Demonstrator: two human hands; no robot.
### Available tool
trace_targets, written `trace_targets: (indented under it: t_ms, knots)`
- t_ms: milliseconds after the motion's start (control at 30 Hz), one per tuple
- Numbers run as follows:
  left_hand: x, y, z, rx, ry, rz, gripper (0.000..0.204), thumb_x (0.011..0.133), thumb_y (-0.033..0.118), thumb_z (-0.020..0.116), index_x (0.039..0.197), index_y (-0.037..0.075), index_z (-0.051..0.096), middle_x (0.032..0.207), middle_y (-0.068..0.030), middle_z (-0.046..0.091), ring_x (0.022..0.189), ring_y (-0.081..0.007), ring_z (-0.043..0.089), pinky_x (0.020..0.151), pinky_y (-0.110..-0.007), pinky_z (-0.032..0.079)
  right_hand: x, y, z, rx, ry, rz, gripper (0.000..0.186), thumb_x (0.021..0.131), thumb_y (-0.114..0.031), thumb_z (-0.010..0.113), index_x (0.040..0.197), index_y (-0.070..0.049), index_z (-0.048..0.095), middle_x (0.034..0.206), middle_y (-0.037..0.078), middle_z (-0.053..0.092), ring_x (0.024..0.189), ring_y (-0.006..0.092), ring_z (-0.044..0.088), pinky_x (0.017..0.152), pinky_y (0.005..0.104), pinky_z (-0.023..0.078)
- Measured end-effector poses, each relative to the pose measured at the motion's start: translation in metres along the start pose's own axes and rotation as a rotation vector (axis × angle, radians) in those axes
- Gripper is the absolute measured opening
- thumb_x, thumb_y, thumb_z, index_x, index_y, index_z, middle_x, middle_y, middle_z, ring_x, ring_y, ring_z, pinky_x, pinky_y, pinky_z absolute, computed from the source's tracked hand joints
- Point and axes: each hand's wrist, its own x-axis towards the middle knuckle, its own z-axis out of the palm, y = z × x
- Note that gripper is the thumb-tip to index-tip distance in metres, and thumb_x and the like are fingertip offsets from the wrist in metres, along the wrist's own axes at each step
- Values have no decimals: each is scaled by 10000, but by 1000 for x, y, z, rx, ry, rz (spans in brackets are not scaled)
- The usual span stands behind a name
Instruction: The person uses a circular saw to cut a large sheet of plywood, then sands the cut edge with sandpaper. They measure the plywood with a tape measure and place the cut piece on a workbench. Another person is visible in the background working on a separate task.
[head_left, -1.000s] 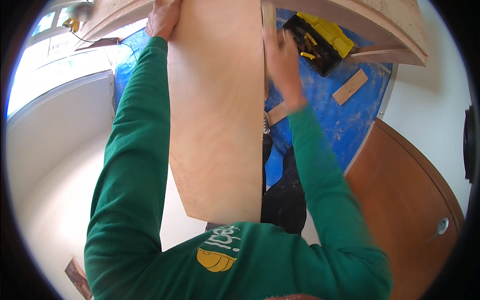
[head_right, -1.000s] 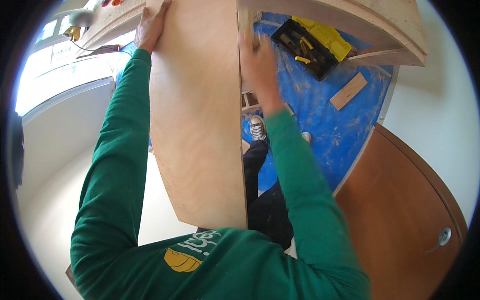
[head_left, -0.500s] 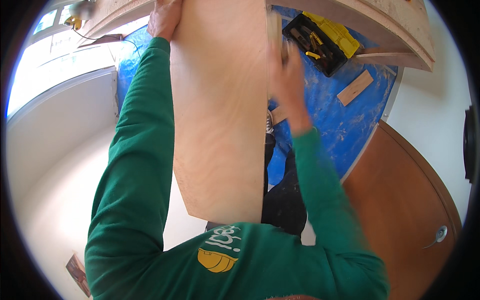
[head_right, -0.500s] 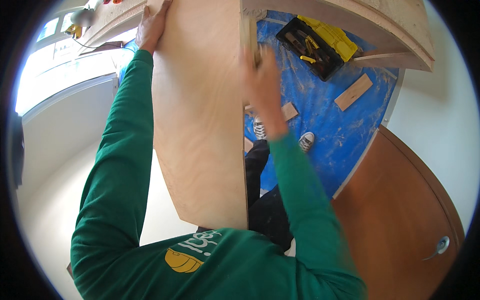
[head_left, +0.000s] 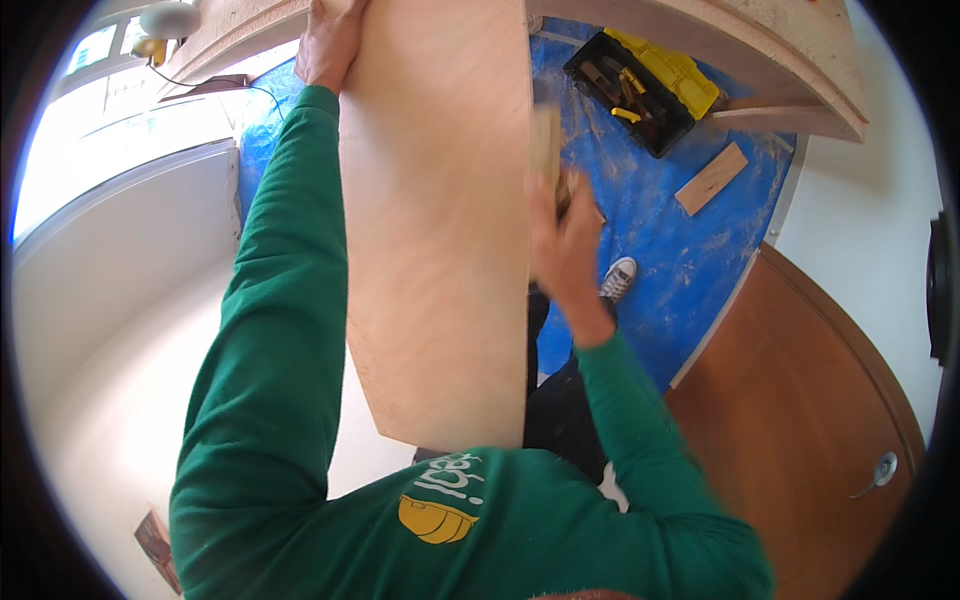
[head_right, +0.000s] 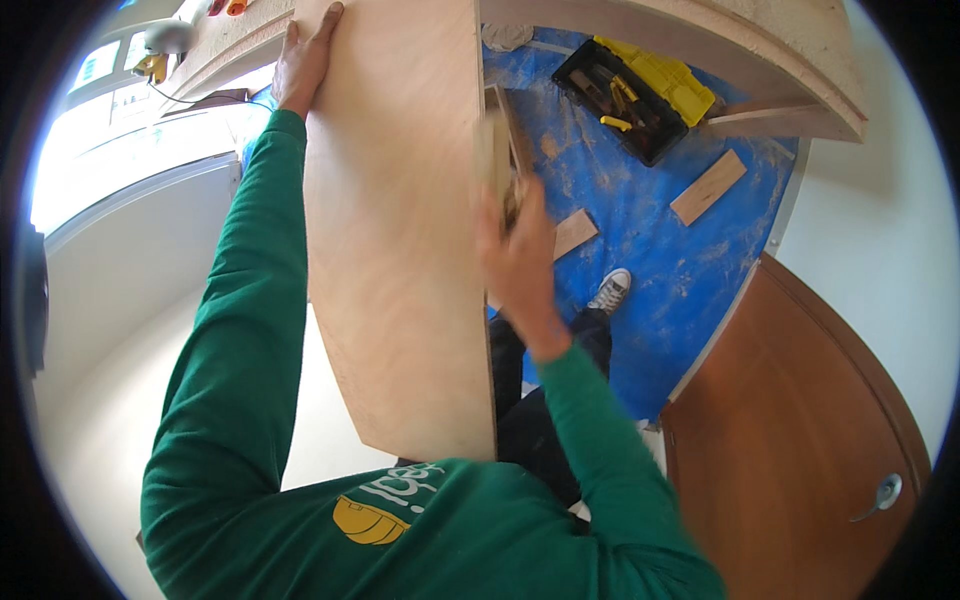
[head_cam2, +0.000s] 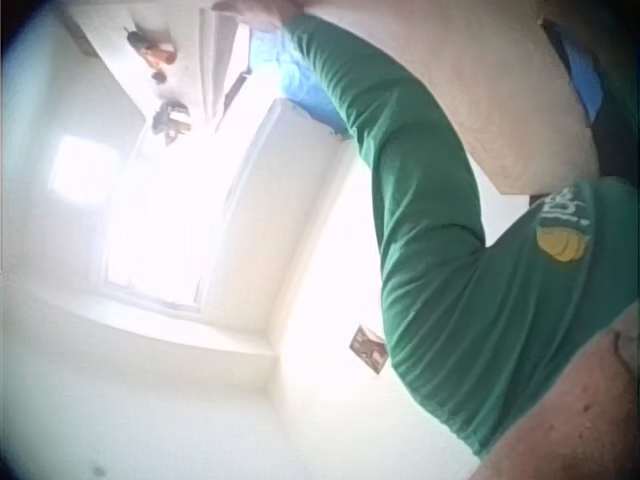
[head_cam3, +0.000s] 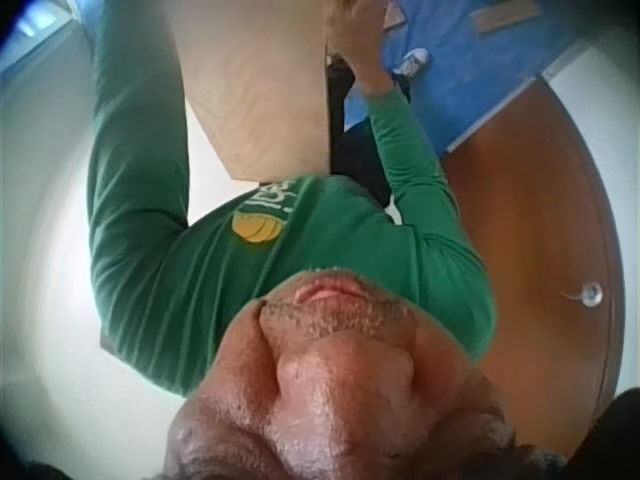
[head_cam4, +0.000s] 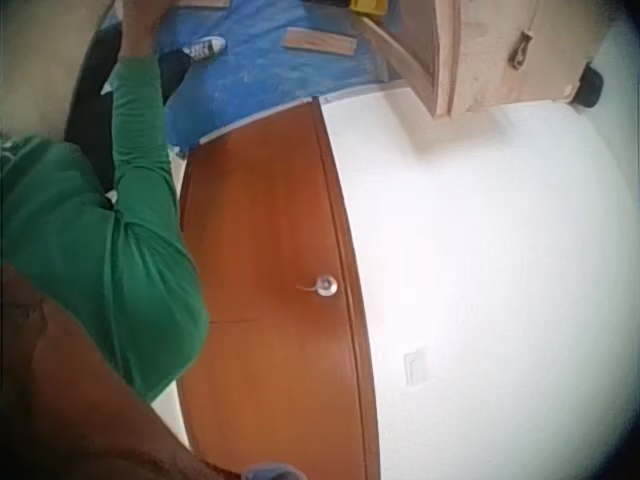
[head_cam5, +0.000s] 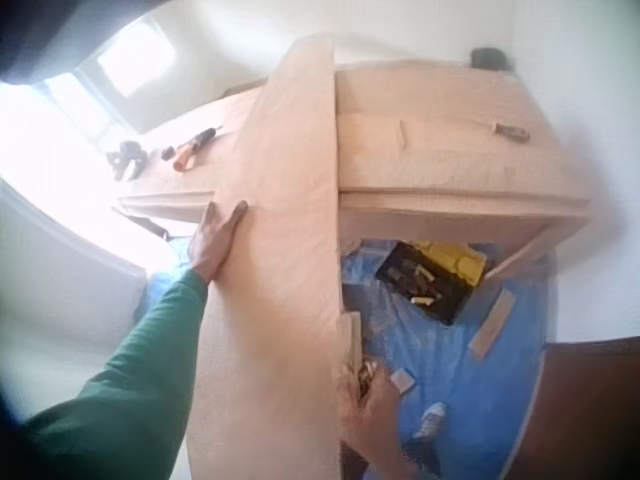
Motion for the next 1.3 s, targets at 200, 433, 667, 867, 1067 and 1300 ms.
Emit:
trace_targets:
  t_ms: [200, 433, 667, 867, 1067, 1300]
  knots:
    - [0, 1, -2, 34, -55, -58, 1257, 831, 932, 478, 1654, 1, 290, 1629, -274, 431, 1506, -413, 435, 1235, -437, 339, 176, 0, 38, -57, 68, -160, 502, 1025, -456, 662, 1028, 45, 646, 864, 157, 684, 794, 263, 644, 748, 412, 518]
    - [15, -12, 9, 47, -42, 32, 1345, 748, 999, 479, 1677, 49, 273, 1640, -255, 430, 1509, -415, 438, 1233, -470, 336, -2, 19, -3, 13, -17, -121, 360, 1058, -313, 650, 1152, 33, 616, 917, 151, 699, 835, 234, 669, 742, 385, 531]
    - [6, -5, 3, 41, -50, -35, 1298, 800, 960, 470, 1666, 15, 270, 1634, -276, 425, 1504, -420, 439, 1233, -458, 336, 131, -25, 24, -33, 9, -177, 598, 1024, -530, 630, 1079, 65, 645, 1008, 205, 708, 894, 259, 681, 812, 427, 535]
    - [23, -11, 9, 25, -74, -17, 1342, 764, 1014, 422, 1676, 43, 268, 1673, -249, 376, 1527, -428, 398, 1249, -466, 307, 194, -21, 31, 186, -83, -80, 473, 1013, -435, 677, 1078, 34, 679, 988, 136, 715, 906, 181, 685, 788, 363, 550]
    - [27, -19, 16, 37, -48, 37, 1313, 794, 992, 426, 1666, 21, 288, 1715, -223, 308, 1550, -416, 361, 1265, -447, 279, 144, 11, 16, 810, -259, 67, 464, 999, -370, 745, 1273, 0, 688, 1118, 79, 717, 1006, 151, 694, 841, 305, 581]
    - [25, -22, 15, -3, -17, 93, 1359, 777, 985, 480, 1658, -28, 271, 1683, -264, 348, 1561, -403, 343, 1270, -438, 267, -4, 55, -8, 643, -183, 46, 616, 993, -293, 728, 1492, 30, 568, 1271, 85, 698, 1149, 134, 633, 1002, 299, 506]
